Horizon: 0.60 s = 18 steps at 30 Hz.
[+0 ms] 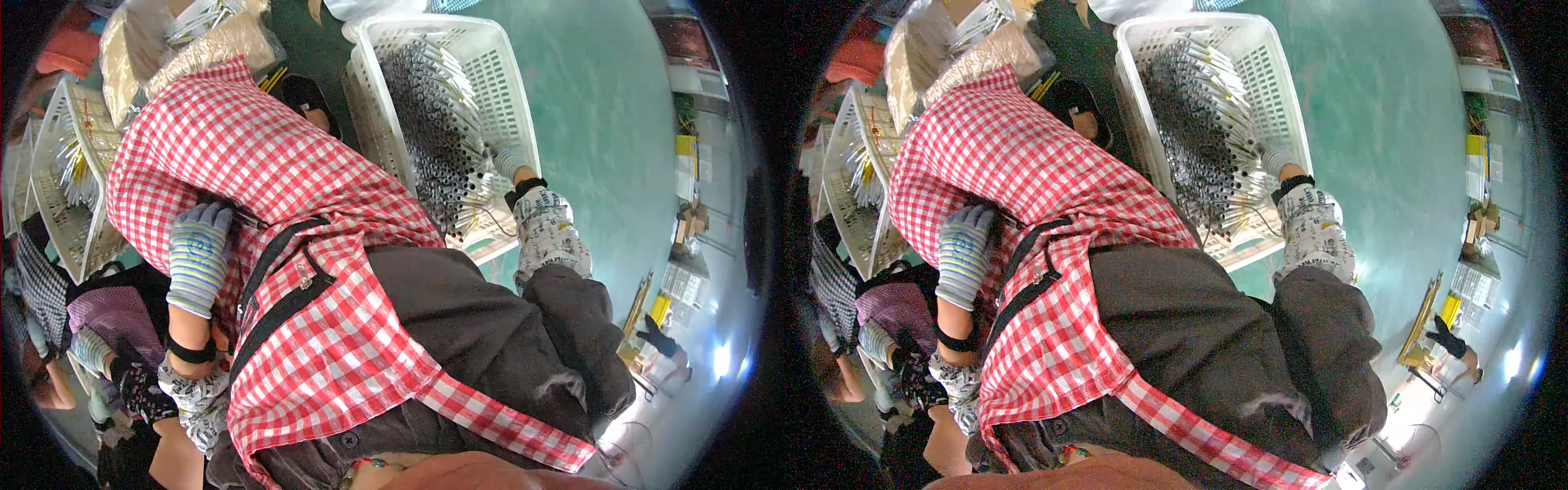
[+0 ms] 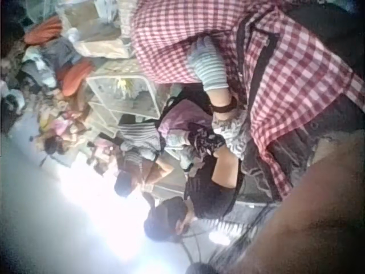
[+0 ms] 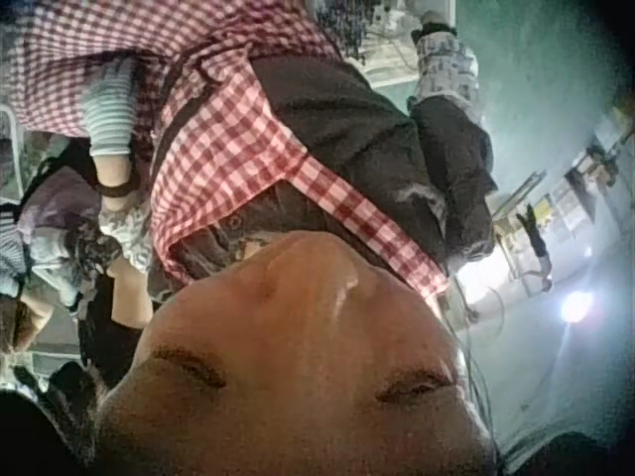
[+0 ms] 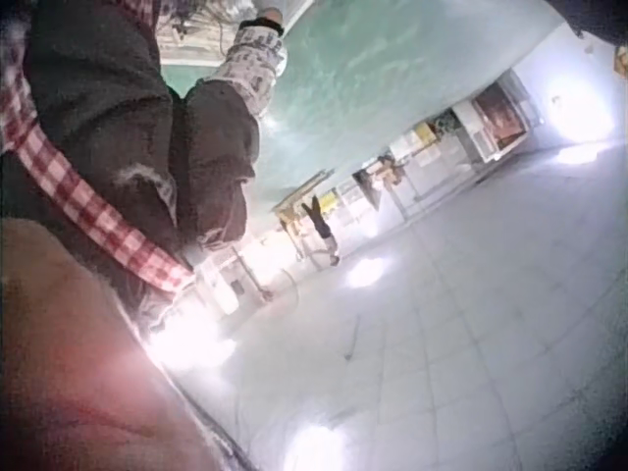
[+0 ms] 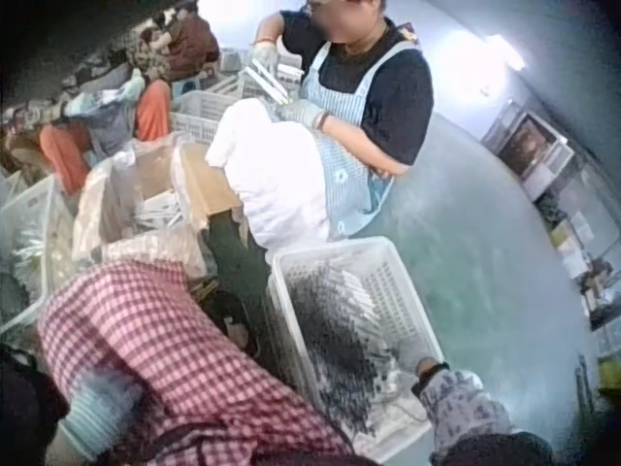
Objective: Assembling small electronic components (vape pens) by inserting inner parts into plastic casings and organizing them into baskets.
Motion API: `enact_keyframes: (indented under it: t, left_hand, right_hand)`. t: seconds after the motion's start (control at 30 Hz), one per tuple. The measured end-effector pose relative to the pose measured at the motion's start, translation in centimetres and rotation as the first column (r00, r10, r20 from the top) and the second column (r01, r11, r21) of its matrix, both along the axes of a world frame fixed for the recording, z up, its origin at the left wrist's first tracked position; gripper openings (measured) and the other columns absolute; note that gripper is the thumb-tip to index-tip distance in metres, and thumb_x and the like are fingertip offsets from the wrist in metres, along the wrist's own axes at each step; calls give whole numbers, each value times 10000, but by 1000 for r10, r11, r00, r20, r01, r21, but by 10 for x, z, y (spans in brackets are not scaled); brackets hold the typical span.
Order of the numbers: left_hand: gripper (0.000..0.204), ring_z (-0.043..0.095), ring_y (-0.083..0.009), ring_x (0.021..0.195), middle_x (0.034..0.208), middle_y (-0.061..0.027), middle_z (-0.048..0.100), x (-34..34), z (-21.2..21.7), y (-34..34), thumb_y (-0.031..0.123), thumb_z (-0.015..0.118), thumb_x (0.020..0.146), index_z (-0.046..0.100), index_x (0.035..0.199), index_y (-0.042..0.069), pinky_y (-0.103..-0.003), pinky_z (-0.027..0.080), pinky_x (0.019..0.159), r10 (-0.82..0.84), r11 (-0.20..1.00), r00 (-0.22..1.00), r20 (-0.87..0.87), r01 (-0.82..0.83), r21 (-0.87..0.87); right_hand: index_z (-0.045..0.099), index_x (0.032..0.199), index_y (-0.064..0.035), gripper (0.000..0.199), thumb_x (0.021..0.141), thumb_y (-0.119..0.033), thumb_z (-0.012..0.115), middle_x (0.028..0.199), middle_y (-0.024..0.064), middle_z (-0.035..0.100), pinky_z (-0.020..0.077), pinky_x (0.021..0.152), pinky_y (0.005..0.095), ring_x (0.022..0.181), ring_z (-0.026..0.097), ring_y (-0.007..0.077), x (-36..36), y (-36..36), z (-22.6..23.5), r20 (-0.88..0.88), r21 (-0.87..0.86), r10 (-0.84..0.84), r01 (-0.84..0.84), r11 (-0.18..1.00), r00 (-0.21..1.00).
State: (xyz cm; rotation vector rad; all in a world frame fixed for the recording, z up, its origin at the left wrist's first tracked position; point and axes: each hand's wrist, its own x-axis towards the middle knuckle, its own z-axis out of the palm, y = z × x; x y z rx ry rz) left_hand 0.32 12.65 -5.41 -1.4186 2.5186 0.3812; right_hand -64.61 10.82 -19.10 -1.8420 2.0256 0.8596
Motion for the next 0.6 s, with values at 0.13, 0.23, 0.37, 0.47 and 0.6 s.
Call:
enact_keyframes:
  t: [0.13,0.23,0.37,0.47,0.6]
  left_hand:
    - [260,613,-263,986,1046,-80,664,-10,-5,-2,180,529,819,667,1028,110,-387,465,876,51,998,993,103,-48,-29]
    - [240,616,-242,946,995,-71,663,-7,-7,4,190,521,818,675,989,121,-363,465,832,-12,995,1000,6,13,-95]
    - [238,610,-252,965,996,-81,661,-6,3,12,192,528,814,669,979,95,-393,459,851,-20,987,999,-32,15,-161]
    - [216,595,-244,983,993,-93,639,-8,7,15,177,527,825,651,978,89,-387,441,897,-62,980,996,-59,50,-191]
    - [238,609,-279,978,1054,-122,657,-9,11,15,170,521,821,661,986,72,-416,455,903,-63,984,995,-79,49,-172]
  right_hand:
    - [685,1013,-65,245,908,-191,504,1074,213,660,476,856,443,986,624,367,8,21,11,-68,-85,47,-52,995,997]
    - [686,1020,-64,249,914,-188,498,1076,217,656,477,852,446,988,623,374,18,43,2,-42,-84,100,-103,991,994]
    - [620,1103,-54,248,915,-93,464,1019,199,663,502,773,471,901,643,368,28,79,2,-1,-296,325,-311,903,946]
    - [619,1119,-42,265,913,-51,451,1027,207,661,507,765,457,903,641,375,44,65,19,96,-224,281,-254,941,955]
    - [608,1133,-25,265,908,-102,489,1015,207,657,510,762,447,874,638,386,49,64,29,310,-348,149,-34,937,939]
